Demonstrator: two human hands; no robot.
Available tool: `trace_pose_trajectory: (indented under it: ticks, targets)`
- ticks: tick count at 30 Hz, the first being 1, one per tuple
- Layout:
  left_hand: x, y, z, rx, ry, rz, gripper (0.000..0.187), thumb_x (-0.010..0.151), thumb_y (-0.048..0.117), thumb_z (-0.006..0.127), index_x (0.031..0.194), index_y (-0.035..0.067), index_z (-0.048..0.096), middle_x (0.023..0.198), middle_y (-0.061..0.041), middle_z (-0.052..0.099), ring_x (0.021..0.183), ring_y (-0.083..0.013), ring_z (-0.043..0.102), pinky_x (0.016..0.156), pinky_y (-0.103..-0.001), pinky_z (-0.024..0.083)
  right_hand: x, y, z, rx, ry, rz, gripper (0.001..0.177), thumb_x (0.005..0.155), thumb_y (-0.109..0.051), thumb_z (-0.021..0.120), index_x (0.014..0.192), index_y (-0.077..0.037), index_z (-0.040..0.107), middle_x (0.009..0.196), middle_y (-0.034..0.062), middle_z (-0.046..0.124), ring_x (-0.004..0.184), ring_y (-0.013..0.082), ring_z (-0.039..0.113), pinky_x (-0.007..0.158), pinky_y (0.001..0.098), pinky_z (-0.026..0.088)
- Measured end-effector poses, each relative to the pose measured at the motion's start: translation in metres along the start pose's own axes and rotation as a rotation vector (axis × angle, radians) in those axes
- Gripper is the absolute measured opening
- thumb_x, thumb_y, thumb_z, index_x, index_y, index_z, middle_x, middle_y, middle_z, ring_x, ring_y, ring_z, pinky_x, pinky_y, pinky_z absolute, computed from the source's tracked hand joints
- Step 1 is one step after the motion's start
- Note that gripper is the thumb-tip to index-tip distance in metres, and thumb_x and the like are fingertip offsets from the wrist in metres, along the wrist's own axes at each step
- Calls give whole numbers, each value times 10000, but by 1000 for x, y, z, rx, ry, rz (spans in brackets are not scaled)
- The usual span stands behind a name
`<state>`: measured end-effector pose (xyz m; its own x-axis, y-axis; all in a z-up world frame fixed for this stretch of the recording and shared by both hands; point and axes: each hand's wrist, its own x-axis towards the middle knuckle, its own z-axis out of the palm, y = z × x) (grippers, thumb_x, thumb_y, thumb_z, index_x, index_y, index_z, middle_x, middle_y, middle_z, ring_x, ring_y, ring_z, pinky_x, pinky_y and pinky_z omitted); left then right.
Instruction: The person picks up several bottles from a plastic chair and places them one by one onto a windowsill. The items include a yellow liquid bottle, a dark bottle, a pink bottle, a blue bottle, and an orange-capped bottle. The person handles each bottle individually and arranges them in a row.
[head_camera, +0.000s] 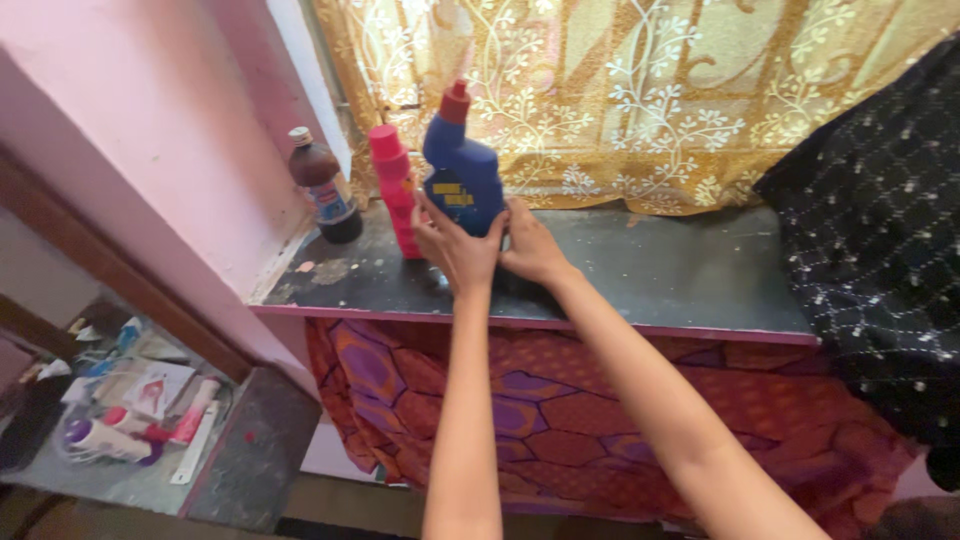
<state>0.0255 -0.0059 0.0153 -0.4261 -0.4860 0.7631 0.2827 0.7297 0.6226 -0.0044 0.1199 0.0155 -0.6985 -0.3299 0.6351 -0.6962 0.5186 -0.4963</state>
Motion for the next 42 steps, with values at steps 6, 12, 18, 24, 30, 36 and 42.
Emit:
trace_pose_trajectory:
  ticks: [6,12,18,24,30,36,42]
  targets:
    - [-2,-2,3,-44,-11,100,1241,805,452,899,1628,-53,120,1527,-340,322,1406,-500,369,1190,-579,320,2,-5,-3,-19,-4,46,467,894,-221,662,1289,-43,487,1191,282,635,1105,475,637,879,532,521]
    - [-2,2,0,-127,-15,109,1167,821,448,899,1594,-56,185,1590,-316,304,1492,-488,329,1242,-548,297,0,-12,-7,8,-33,68,429,863,-198,663,1239,-61,506,1138,276,660,1082,478,641,859,539,518]
    - [-3,1,2,-167,-20,81,1050,832,352,863,1575,-52,240,1578,-333,347,1480,-498,365,1228,-531,340,1,-18,-9,5,-62,67,386,870,-186,671,1189,-54,500,1115,281,667,1084,476,636,839,548,510]
    - [-5,-9,7,-213,-50,85,992,834,254,818,1581,-50,241,1567,-356,381,1477,-517,388,1234,-526,351,2,-16,-7,25,-81,23,389,852,-165,671,1170,-48,479,1078,262,694,1100,460,638,835,549,505]
    - [-5,-11,9,-238,-57,85,1021,810,230,812,1598,-26,214,1599,-352,342,1504,-507,347,1244,-516,326,1,-19,-7,49,-78,19,388,880,-158,671,1193,-42,473,1099,274,688,1121,463,631,863,547,502]
    - [-5,-20,17,-212,-87,66,1058,822,250,828,1616,-17,181,1618,-338,316,1521,-495,322,1256,-508,303,0,-16,0,43,-30,-18,470,869,-88,656,1302,-30,482,1170,284,662,1145,477,620,888,536,506]
    - [-5,-24,18,-233,-98,79,1012,878,304,824,1623,0,211,1634,-319,320,1523,-486,330,1257,-505,312,2,-7,14,127,89,-99,599,837,-55,677,1388,-10,445,1212,307,633,1158,498,630,955,515,518]
